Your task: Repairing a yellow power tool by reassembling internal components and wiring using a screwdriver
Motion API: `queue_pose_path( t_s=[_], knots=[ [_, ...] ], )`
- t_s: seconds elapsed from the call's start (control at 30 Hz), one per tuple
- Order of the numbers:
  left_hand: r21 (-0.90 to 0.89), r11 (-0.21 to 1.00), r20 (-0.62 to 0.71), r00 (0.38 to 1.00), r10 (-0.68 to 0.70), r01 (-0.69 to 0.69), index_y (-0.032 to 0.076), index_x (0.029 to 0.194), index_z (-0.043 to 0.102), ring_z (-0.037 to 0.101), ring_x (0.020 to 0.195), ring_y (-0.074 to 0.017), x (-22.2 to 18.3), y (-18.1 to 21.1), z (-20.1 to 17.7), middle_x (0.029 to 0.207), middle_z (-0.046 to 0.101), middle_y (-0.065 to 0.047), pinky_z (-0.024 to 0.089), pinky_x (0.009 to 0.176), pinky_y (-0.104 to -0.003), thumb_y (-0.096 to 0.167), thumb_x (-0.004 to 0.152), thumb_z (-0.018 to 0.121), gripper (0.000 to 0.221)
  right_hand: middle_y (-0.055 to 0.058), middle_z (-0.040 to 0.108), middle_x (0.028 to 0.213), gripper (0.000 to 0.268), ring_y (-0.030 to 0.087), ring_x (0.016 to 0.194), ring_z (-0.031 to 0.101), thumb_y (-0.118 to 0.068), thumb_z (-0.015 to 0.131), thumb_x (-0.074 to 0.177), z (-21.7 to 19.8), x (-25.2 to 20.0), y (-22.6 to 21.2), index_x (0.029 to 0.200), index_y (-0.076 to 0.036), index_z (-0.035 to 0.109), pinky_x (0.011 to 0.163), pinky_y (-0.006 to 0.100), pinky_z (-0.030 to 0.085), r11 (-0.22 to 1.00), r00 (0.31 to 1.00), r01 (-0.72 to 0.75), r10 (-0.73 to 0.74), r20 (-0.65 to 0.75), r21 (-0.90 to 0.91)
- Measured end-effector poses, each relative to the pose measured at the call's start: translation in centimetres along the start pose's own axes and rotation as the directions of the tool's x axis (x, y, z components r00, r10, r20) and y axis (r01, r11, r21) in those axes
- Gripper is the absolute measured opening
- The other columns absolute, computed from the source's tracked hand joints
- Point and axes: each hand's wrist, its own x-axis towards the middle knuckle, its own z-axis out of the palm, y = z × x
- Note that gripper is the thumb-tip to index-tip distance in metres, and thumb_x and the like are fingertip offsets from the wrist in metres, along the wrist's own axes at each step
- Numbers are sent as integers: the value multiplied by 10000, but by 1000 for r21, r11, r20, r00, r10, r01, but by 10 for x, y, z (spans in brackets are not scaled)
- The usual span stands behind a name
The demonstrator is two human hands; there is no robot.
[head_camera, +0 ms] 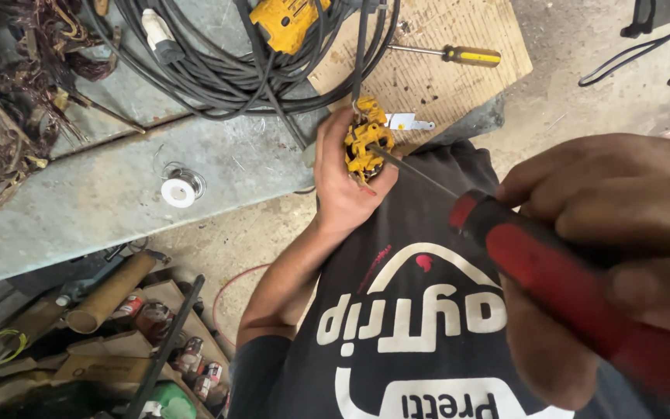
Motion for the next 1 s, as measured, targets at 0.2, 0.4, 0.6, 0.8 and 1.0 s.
queue_pose_path(
  t_s=[0.2, 0.4, 0.6, 0.8, 1.0],
  knots=[
    [-1, 1000, 27, 1000, 10, -10, 14, 1447, 436, 582, 1323, -371, -1, -3, -1, 1402, 544, -209, 516, 1156, -460, 264, 882, 815, 725, 77, 517, 1224, 663, 252, 907, 698, -615, 723, 835, -5, 6, 1, 1261, -235, 386, 972, 509, 759, 997, 995, -65, 62, 72, 51],
    [0, 999, 26, 998, 53, -53, -2, 1434, 427, 589, 1287, -378, -1, -2, -1, 1368, 546, -218, 524, 1137, -468, 248, 896, 799, 701, 7, 377, 607, 719, 200, 491, 553, -894, 478, 658, 22, 23, 12, 722, -221, 231, 647, 485, 658, 997, 971, 39, -55, -234, -74],
    [0, 1000, 54, 998, 27, -27, 4, 1441, 425, 580, 1303, -374, -2, -3, -2, 1384, 540, -216, 508, 1145, -464, 273, 906, 778, 695, 29, 316, 700, 681, 195, 465, 383, -774, 613, 714, 26, 25, 27, 851, -198, 277, 532, 429, 546, 995, 962, 98, -89, -260, 23],
    [-8, 1000, 52, 998, 21, -21, 30, 1459, 421, 574, 1325, -359, -2, -4, -2, 1403, 536, -202, 507, 1156, -462, 269, 900, 780, 706, 97, 397, 821, 706, 269, 532, 456, -572, 753, 635, 22, 17, 17, 1023, -158, 332, 692, 508, 640, 996, 982, -55, 67, -175, 73],
    [13, 1000, 83, 997, -1, 0, 3, 1431, 434, 578, 1302, -365, 0, -1, -6, 1382, 539, -206, 497, 1149, -456, 260, 876, 788, 706, -42, 408, 810, 587, 52, 551, 477, -661, 878, 491, 24, -21, 44, 735, -361, 436, 685, 305, 602, 812, 712, 446, -68, -699, 376]
  ],
)
